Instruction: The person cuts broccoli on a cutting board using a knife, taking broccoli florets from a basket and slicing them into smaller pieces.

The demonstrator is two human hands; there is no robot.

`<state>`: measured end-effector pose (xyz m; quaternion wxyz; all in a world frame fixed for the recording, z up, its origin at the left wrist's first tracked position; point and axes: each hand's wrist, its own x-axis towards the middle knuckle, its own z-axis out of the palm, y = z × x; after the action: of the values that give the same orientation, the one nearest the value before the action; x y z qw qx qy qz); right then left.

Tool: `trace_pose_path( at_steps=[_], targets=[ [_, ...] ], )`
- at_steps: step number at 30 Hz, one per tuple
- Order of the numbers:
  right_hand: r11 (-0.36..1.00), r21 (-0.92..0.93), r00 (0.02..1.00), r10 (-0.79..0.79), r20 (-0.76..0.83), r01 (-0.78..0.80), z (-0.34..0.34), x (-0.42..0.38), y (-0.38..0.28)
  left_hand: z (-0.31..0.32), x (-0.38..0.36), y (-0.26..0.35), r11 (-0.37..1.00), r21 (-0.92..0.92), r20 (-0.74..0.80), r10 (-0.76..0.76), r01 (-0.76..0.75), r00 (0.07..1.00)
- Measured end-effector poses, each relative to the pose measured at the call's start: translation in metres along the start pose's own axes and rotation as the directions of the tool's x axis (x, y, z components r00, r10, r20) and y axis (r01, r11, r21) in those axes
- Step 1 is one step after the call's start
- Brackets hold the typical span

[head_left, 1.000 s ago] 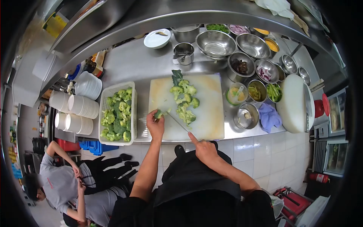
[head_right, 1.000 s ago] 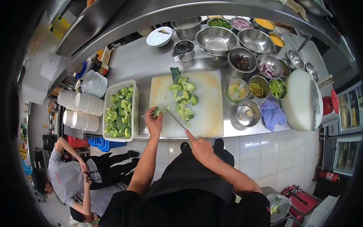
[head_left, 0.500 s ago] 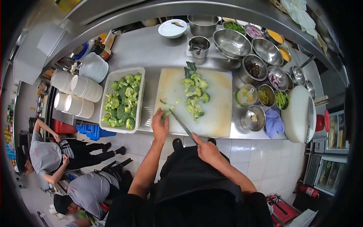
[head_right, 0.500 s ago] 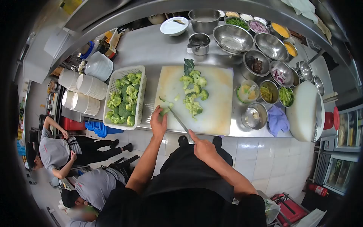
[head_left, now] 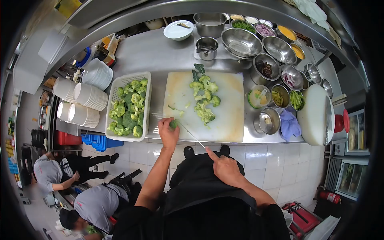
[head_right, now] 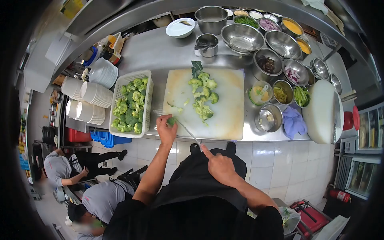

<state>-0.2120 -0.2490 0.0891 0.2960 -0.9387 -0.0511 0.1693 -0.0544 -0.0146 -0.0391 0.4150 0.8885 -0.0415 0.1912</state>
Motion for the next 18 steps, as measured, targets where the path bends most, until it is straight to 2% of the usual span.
trace_pose_path(
  at_steps=[4, 6, 8, 10, 11, 12, 14, 15, 16, 18],
  targets=[
    [0.998, -0.051, 0.997, -0.034, -0.074, 0.030, 0.024, 0.012, 0.004, 0.003, 0.002, 0.003, 0.999, 0.012, 0.003, 0.039, -0.039, 0.999],
    [0.997, -0.079, 0.995, -0.030, -0.097, 0.022, 0.039, 0.024, 0.014, 0.002, 0.004, 0.003, 1.000, 0.001, 0.036, -0.014, 0.014, 0.999],
    [0.993, -0.112, 0.992, -0.039, -0.117, 0.026, 0.047, 0.032, 0.023, 0.000, 0.005, 0.004, 1.000, 0.002, 0.038, -0.002, 0.002, 0.999],
    [0.999, -0.033, 0.999, -0.016, -0.035, 0.015, 0.040, 0.032, 0.024, -0.004, 0.001, -0.004, 1.000, 0.006, 0.030, 0.024, -0.024, 0.999],
    [0.999, 0.005, 0.998, 0.048, 0.032, -0.048, 0.035, 0.032, 0.025, -0.003, 0.002, -0.011, 0.999, 0.001, 0.016, 0.050, -0.050, 0.999],
    [0.999, 0.002, 0.998, 0.046, 0.033, -0.046, 0.030, 0.030, 0.024, -0.002, 0.000, -0.017, 0.999, -0.019, 0.007, 0.041, -0.041, 0.999],
    [0.983, 0.183, 0.999, 0.027, 0.016, -0.030, 0.023, 0.027, 0.024, 0.001, -0.003, -0.028, 0.999, -0.027, -0.023, 0.046, -0.047, 0.999],
    [0.983, 0.181, 1.000, 0.024, 0.019, -0.027, 0.020, 0.028, 0.021, 0.000, -0.002, -0.024, 0.998, -0.021, -0.033, 0.052, -0.053, 0.998],
    [0.969, 0.236, 0.996, 0.054, 0.070, -0.069, 0.017, 0.029, 0.019, -0.002, -0.001, -0.020, 0.998, -0.014, -0.044, 0.058, -0.059, 0.997],
    [0.951, 0.288, 0.989, 0.080, 0.121, -0.112, 0.026, 0.033, 0.023, -0.002, -0.001, -0.013, 0.999, -0.034, -0.010, -0.027, 0.027, 1.000]
  ],
)
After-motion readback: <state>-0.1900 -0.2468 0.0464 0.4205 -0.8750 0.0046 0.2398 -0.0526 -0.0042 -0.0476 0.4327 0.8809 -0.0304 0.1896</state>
